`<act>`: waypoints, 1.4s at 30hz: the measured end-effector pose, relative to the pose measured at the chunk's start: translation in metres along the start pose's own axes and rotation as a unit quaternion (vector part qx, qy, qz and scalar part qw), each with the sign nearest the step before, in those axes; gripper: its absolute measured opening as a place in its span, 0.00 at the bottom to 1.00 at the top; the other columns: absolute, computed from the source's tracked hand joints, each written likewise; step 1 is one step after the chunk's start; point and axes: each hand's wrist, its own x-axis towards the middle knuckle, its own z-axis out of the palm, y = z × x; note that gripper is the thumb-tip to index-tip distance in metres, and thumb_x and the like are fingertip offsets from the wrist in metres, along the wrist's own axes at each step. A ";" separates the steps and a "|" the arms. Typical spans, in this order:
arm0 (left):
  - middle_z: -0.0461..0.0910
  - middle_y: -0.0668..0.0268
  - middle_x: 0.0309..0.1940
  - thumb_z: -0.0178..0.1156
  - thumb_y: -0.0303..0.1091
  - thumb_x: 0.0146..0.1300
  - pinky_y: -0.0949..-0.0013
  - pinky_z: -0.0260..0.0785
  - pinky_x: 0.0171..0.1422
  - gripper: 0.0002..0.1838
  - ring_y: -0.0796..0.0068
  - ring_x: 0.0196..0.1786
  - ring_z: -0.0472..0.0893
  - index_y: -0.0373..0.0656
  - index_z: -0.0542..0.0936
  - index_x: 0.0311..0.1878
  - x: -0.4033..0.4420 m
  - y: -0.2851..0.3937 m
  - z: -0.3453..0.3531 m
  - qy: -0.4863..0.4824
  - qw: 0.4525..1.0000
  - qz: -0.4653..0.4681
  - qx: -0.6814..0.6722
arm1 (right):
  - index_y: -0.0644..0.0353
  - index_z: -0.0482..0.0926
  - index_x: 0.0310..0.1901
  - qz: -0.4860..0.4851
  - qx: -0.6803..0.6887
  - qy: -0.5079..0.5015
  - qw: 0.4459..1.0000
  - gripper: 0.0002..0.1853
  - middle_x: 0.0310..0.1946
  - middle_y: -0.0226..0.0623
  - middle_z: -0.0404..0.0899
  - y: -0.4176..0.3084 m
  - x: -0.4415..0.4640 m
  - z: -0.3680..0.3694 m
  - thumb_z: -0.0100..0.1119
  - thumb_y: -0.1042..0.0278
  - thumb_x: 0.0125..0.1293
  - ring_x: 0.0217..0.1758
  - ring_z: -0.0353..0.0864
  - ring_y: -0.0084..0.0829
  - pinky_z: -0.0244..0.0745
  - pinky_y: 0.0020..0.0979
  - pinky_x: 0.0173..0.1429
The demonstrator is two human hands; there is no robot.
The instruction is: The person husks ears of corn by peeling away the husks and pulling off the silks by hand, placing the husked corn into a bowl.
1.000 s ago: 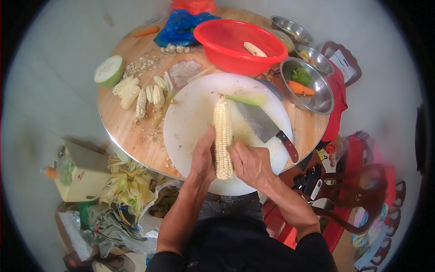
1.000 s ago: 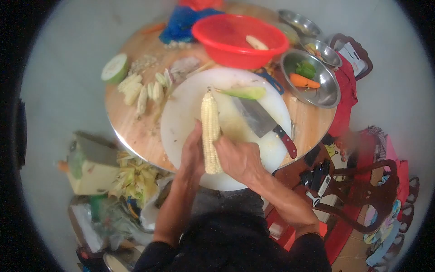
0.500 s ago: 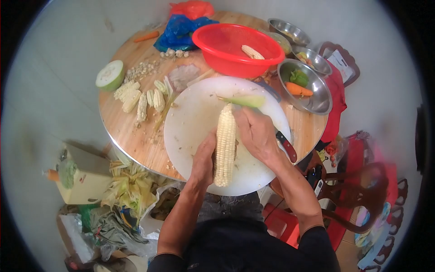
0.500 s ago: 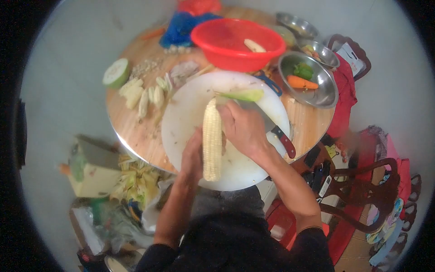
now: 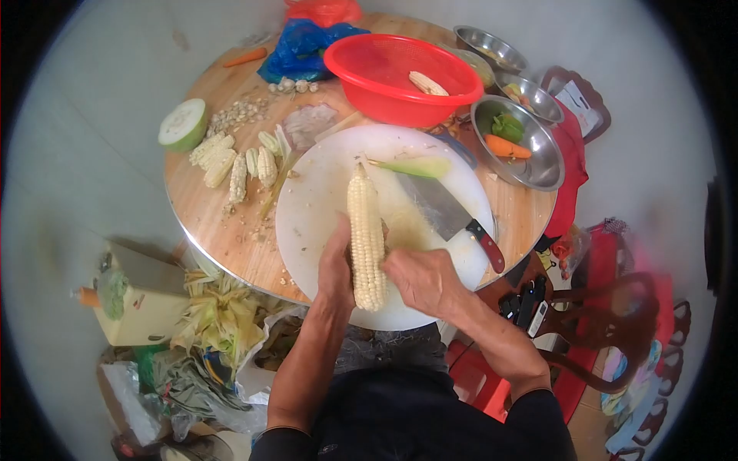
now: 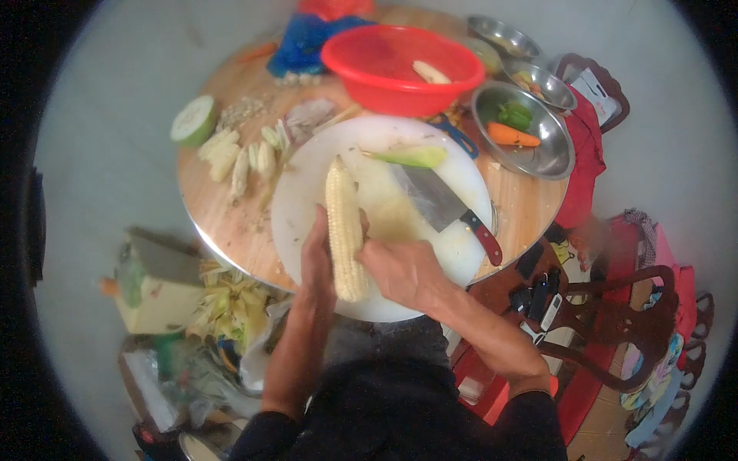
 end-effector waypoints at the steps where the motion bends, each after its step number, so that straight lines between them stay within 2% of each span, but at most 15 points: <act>1: 0.82 0.60 0.43 0.40 0.61 0.79 0.68 0.75 0.45 0.34 0.72 0.39 0.80 0.36 0.76 0.61 0.004 -0.002 -0.010 -0.035 0.999 -0.005 -0.012 | 0.57 0.75 0.34 -0.031 0.018 -0.023 0.999 0.09 0.27 0.45 0.80 0.000 -0.007 0.001 0.59 0.62 0.71 0.32 0.83 0.52 0.76 0.50 0.36; 6: 0.82 0.59 0.45 0.36 0.60 0.81 0.68 0.75 0.46 0.35 0.72 0.39 0.79 0.36 0.71 0.68 0.006 0.005 -0.018 -0.073 0.996 0.023 -0.040 | 0.58 0.75 0.34 -0.031 0.011 -0.120 0.992 0.09 0.30 0.45 0.81 0.022 -0.026 0.003 0.59 0.64 0.71 0.34 0.82 0.52 0.75 0.50 0.36; 9: 0.81 0.59 0.45 0.35 0.60 0.81 0.67 0.75 0.46 0.36 0.73 0.38 0.79 0.36 0.69 0.71 0.007 0.011 -0.023 -0.075 0.996 0.005 -0.057 | 0.59 0.76 0.37 0.085 0.117 -0.067 0.987 0.09 0.29 0.46 0.80 0.035 -0.018 -0.003 0.60 0.63 0.70 0.36 0.82 0.53 0.75 0.50 0.38; 11: 0.81 0.58 0.46 0.36 0.61 0.81 0.67 0.75 0.47 0.36 0.73 0.38 0.79 0.37 0.69 0.71 0.005 0.020 -0.024 -0.081 0.996 0.012 -0.046 | 0.62 0.76 0.41 0.138 0.063 0.029 0.988 0.13 0.31 0.47 0.81 0.034 -0.005 -0.010 0.68 0.62 0.67 0.28 0.83 0.44 0.77 0.40 0.35; 12: 0.81 0.58 0.47 0.42 0.59 0.80 0.67 0.76 0.47 0.34 0.73 0.39 0.79 0.37 0.70 0.70 0.006 0.024 -0.029 -0.094 0.994 0.042 -0.023 | 0.61 0.77 0.50 0.151 -0.018 0.010 0.988 0.20 0.43 0.49 0.82 0.034 0.000 -0.018 0.70 0.58 0.64 0.37 0.86 0.45 0.79 0.42 0.40; 15: 0.80 0.58 0.48 0.45 0.58 0.79 0.70 0.73 0.43 0.33 0.72 0.40 0.78 0.36 0.70 0.70 0.005 0.041 -0.037 -0.016 0.990 0.087 0.113 | 0.60 0.77 0.59 0.106 -0.121 0.035 0.986 0.27 0.57 0.51 0.76 0.034 0.009 -0.021 0.72 0.57 0.62 0.46 0.85 0.48 0.80 0.46 0.47; 18: 0.81 0.58 0.45 0.52 0.58 0.74 0.69 0.74 0.43 0.34 0.71 0.39 0.79 0.37 0.74 0.67 -0.005 0.054 -0.037 0.061 0.975 0.098 0.192 | 0.59 0.76 0.64 0.101 -0.167 -0.037 0.980 0.30 0.62 0.50 0.70 0.044 0.013 -0.003 0.71 0.57 0.62 0.53 0.82 0.50 0.80 0.49 0.52; 23: 0.82 0.62 0.37 0.53 0.54 0.75 0.70 0.75 0.37 0.28 0.75 0.36 0.81 0.36 0.77 0.61 -0.023 0.075 -0.065 0.075 0.968 0.155 0.181 | 0.62 0.79 0.55 0.143 -0.143 -0.127 0.971 0.18 0.53 0.51 0.74 0.057 0.025 0.010 0.61 0.69 0.64 0.54 0.81 0.53 0.79 0.49 0.52; 25: 0.79 0.64 0.32 0.54 0.60 0.72 0.69 0.70 0.37 0.35 0.73 0.34 0.78 0.34 0.76 0.63 -0.042 0.094 -0.061 0.208 0.954 0.168 0.137 | 0.65 0.79 0.52 0.151 -0.127 -0.137 0.971 0.15 0.52 0.53 0.75 0.061 0.026 0.027 0.58 0.74 0.63 0.54 0.80 0.55 0.79 0.50 0.53; 27: 0.80 0.64 0.32 0.51 0.57 0.75 0.70 0.71 0.36 0.32 0.74 0.34 0.78 0.34 0.75 0.63 -0.054 0.114 -0.059 0.176 0.952 0.217 0.125 | 0.62 0.80 0.45 -0.062 -0.095 -0.068 0.991 0.09 0.42 0.50 0.77 0.060 0.026 0.064 0.56 0.76 0.64 0.50 0.80 0.52 0.78 0.48 0.52; 29: 0.80 0.63 0.32 0.49 0.55 0.77 0.70 0.71 0.34 0.30 0.75 0.34 0.78 0.35 0.75 0.64 -0.065 0.132 -0.059 0.149 0.946 0.264 0.118 | 0.63 0.80 0.45 -0.157 -0.011 0.003 0.987 0.10 0.43 0.50 0.78 0.028 0.032 0.110 0.57 0.76 0.62 0.48 0.79 0.53 0.77 0.48 0.52; 31: 0.79 0.62 0.32 0.46 0.55 0.78 0.73 0.69 0.34 0.31 0.75 0.33 0.76 0.33 0.72 0.66 -0.071 0.147 -0.057 0.104 0.946 0.292 0.095 | 0.65 0.79 0.50 -0.051 0.081 -0.163 0.982 0.13 0.46 0.51 0.78 -0.045 0.063 0.140 0.56 0.76 0.63 0.51 0.78 0.55 0.76 0.49 0.54; 33: 0.79 0.61 0.33 0.46 0.55 0.79 0.74 0.71 0.32 0.32 0.75 0.31 0.77 0.32 0.71 0.67 -0.074 0.158 -0.053 0.106 0.943 0.303 0.086 | 0.66 0.78 0.56 -0.138 0.285 -0.149 0.937 0.18 0.51 0.54 0.78 -0.085 0.081 0.174 0.57 0.76 0.64 0.55 0.78 0.56 0.75 0.50 0.56; 37: 0.80 0.57 0.35 0.46 0.53 0.80 0.74 0.75 0.26 0.32 0.72 0.26 0.79 0.30 0.68 0.69 -0.087 0.177 -0.075 0.080 0.934 0.341 0.071 | 0.64 0.76 0.61 -0.191 0.296 -0.095 0.931 0.22 0.50 0.57 0.80 -0.116 0.098 0.194 0.58 0.73 0.65 0.55 0.79 0.57 0.75 0.50 0.57; 42: 0.81 0.55 0.36 0.44 0.54 0.80 0.74 0.78 0.25 0.32 0.73 0.24 0.80 0.31 0.67 0.68 -0.095 0.179 -0.095 0.122 0.932 0.324 0.112 | 0.69 0.77 0.57 -0.020 0.200 -0.104 0.974 0.20 0.44 0.58 0.83 -0.099 0.122 0.115 0.60 0.65 0.68 0.53 0.83 0.53 0.77 0.47 0.56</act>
